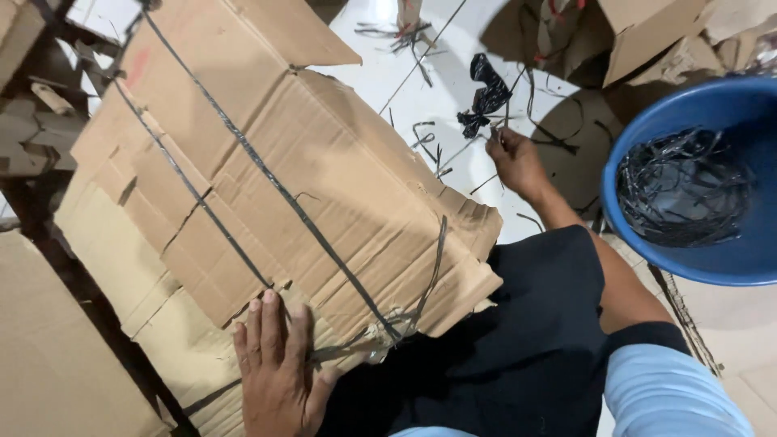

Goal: The person sits on the floor and uses black plastic straps to secure a stack of flattened cardboard sheets. They pull the straps through the bundle, tie knots by hand, and adjust the tension to keep the bundle compact.

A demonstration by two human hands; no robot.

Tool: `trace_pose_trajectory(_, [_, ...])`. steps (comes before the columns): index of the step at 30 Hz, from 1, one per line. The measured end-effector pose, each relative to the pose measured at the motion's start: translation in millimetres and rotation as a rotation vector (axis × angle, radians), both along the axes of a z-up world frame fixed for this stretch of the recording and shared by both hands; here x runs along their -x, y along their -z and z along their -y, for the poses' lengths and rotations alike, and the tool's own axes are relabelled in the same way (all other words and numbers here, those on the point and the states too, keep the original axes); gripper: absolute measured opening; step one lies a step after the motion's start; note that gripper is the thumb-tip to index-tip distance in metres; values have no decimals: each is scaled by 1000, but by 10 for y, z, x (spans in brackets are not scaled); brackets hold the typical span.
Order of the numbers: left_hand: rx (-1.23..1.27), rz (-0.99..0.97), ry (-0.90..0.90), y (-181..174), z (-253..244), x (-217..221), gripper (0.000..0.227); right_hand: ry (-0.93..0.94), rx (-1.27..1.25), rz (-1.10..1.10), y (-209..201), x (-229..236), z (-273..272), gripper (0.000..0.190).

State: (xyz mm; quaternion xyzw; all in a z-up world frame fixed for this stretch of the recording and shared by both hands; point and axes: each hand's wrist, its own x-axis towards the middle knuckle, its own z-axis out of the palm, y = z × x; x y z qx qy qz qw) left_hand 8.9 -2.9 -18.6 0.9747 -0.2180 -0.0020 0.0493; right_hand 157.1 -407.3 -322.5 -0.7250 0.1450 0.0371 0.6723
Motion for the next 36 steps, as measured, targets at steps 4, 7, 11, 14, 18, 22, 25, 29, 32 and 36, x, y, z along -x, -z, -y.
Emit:
trace_pose_trajectory(4, [113, -22, -22, -110, 29, 0, 54, -36, 82, 4, -1072, -86, 84, 34])
trace_pose_trajectory(7, [318, 52, 20, -154, 32, -2, 39, -153, -110, 123, -1653, -45, 134, 29])
trace_pose_trajectory(11, [475, 73, 32, -83, -67, 48, 33, -226, -162, 229, -2320, 70, 89, 31])
trace_pose_trajectory(14, [574, 83, -8, -89, -88, 66, 25, -244, -156, 271, -2724, 183, -32, 29])
trace_pose_trajectory(18, [701, 140, -29, -301, 22, 2, 17, -307, -87, 257, -3187, 375, -241, 26])
trace_pose_trajectory(22, [718, 151, -100, -159, -42, -195, 24, -337, 56, 237, -3410, 512, -458, 26])
trace_pose_trajectory(25, [479, 216, -66, -12, -88, -482, 24, -265, -24, 287, -3569, 581, -636, 20])
trace_pose_trajectory(29, [607, -374, -31, -525, 207, -730, 35, -290, 98, 245, -3721, 646, -812, 18])
trace_pose_trajectory(32, [770, -397, -5, -460, 479, -927, 30, -315, 135, 218, -3751, 666, -949, 15])
trace_pose_trajectory(36, [841, -409, -15, -286, 855, -1097, 21, -318, 122, 172, -4193, 868, -1302, 13])
